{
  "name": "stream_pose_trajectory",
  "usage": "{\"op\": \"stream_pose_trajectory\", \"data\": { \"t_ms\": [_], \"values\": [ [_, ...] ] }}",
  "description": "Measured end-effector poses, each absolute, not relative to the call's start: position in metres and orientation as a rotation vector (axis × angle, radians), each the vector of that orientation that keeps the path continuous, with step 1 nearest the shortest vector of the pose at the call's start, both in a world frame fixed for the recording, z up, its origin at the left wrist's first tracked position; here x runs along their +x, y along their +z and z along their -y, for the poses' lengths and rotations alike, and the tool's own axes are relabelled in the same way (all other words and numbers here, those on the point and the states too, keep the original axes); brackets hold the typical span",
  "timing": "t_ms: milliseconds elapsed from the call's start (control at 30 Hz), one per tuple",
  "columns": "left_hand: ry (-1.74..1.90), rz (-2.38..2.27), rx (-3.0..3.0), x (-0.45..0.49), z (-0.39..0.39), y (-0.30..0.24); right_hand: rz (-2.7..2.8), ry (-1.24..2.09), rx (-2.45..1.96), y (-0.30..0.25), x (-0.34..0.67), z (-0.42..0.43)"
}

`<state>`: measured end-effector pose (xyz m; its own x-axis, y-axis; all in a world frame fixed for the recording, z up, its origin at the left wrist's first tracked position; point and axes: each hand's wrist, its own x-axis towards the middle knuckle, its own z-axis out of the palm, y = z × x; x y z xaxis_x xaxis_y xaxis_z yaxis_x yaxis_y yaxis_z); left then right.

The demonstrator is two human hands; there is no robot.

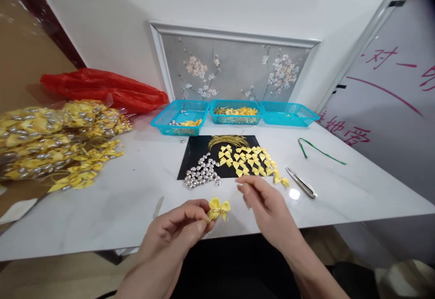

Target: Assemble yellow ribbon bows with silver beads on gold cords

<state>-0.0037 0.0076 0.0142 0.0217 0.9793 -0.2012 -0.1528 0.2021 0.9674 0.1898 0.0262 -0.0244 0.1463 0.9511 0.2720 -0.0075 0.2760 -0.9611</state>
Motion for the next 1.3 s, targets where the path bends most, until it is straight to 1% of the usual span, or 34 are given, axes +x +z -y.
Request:
{"op": "stream_pose_trajectory", "data": {
  "t_ms": [100,233,367,500,733,933,1067,1200,1300],
  "values": [
    [1.120,-1.202,1.018,-0.009,-0.009,0.012,1.402,0.964,-1.111,-0.012,0.183,-0.018],
    [1.115,-1.192,1.130,-0.018,-0.010,0.003,1.579,0.941,-1.120,-0.002,0.176,-0.016],
    [1.060,-1.166,1.216,-0.026,-0.009,-0.005,1.536,0.960,-1.009,-0.002,0.175,-0.018],
    [1.097,-1.180,1.229,-0.022,-0.007,0.004,1.527,0.973,-0.964,-0.002,0.175,-0.015],
    [1.088,-1.189,1.073,-0.002,-0.007,0.022,1.544,0.982,-0.998,0.004,0.172,-0.010],
    [0.945,-1.168,1.172,0.000,-0.019,0.024,1.614,0.953,-0.999,0.007,0.172,-0.007],
    [0.930,-1.173,1.111,-0.001,-0.020,0.025,1.674,0.938,-1.051,0.010,0.175,-0.007],
    [0.846,-1.147,1.200,-0.007,-0.022,0.024,1.702,0.981,-1.098,0.011,0.175,-0.006],
    [0.834,-1.146,1.239,-0.014,-0.025,0.022,1.746,0.952,-1.097,0.013,0.177,-0.003]
  ]
}}
